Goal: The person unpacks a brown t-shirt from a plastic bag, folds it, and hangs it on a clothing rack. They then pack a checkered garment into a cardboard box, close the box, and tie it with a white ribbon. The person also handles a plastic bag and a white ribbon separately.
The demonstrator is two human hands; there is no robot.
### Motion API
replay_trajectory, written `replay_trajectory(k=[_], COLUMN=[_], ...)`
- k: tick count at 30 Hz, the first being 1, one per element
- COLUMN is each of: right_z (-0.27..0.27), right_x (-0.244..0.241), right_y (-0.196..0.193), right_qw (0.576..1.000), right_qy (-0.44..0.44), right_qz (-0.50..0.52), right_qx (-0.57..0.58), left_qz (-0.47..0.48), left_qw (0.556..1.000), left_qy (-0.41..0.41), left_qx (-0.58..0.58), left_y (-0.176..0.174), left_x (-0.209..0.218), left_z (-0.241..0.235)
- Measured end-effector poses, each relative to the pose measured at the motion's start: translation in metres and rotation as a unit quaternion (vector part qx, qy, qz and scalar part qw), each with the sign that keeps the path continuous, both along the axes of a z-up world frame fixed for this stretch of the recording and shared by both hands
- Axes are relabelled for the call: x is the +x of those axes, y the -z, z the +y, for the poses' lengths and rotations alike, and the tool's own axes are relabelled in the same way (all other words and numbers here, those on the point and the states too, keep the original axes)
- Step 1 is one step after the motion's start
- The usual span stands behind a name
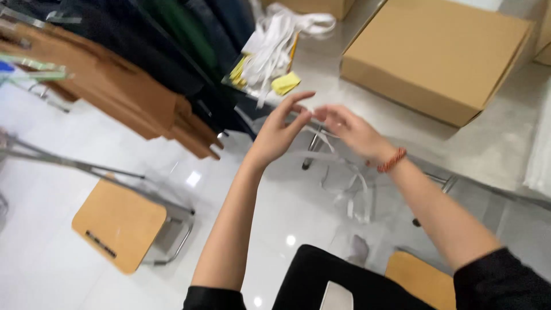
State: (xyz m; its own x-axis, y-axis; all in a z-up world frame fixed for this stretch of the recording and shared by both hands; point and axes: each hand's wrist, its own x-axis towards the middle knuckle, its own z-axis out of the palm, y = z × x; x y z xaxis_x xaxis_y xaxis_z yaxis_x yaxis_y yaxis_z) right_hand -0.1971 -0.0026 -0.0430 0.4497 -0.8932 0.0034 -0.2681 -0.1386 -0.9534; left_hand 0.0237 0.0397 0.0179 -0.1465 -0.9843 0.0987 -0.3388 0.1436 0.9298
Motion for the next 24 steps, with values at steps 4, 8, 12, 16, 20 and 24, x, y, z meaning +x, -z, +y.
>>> replay_trajectory(k=[4, 8, 12, 16, 20, 24], right_z=[0.004, 0.021, 0.045, 0.062, 0.053, 0.037], right_x=[0.078, 0.124, 0.139, 0.148, 0.153, 0.139], right_y=[-0.050, -0.072, -0.102, -0.124, -0.134, -0.153], right_qw=[0.949, 0.925, 0.949, 0.960, 0.979, 0.963], right_qy=[-0.250, -0.311, -0.287, -0.270, -0.200, -0.252], right_qz=[-0.180, -0.138, -0.046, 0.070, 0.028, -0.051], right_qx=[0.061, 0.167, 0.125, -0.002, -0.035, -0.077], left_qz=[0.083, -0.012, -0.040, -0.145, -0.110, -0.072], left_qw=[0.992, 0.978, 0.968, 0.972, 0.981, 0.981], left_qy=[-0.005, -0.062, -0.098, -0.162, -0.154, -0.180], left_qx=[-0.094, -0.199, -0.227, -0.091, 0.038, 0.027], left_y=[-0.031, -0.049, -0.051, -0.053, -0.049, -0.039], left_x=[0.036, 0.076, 0.123, 0.163, 0.194, 0.224], left_z=[0.059, 0.105, 0.137, 0.174, 0.198, 0.202])
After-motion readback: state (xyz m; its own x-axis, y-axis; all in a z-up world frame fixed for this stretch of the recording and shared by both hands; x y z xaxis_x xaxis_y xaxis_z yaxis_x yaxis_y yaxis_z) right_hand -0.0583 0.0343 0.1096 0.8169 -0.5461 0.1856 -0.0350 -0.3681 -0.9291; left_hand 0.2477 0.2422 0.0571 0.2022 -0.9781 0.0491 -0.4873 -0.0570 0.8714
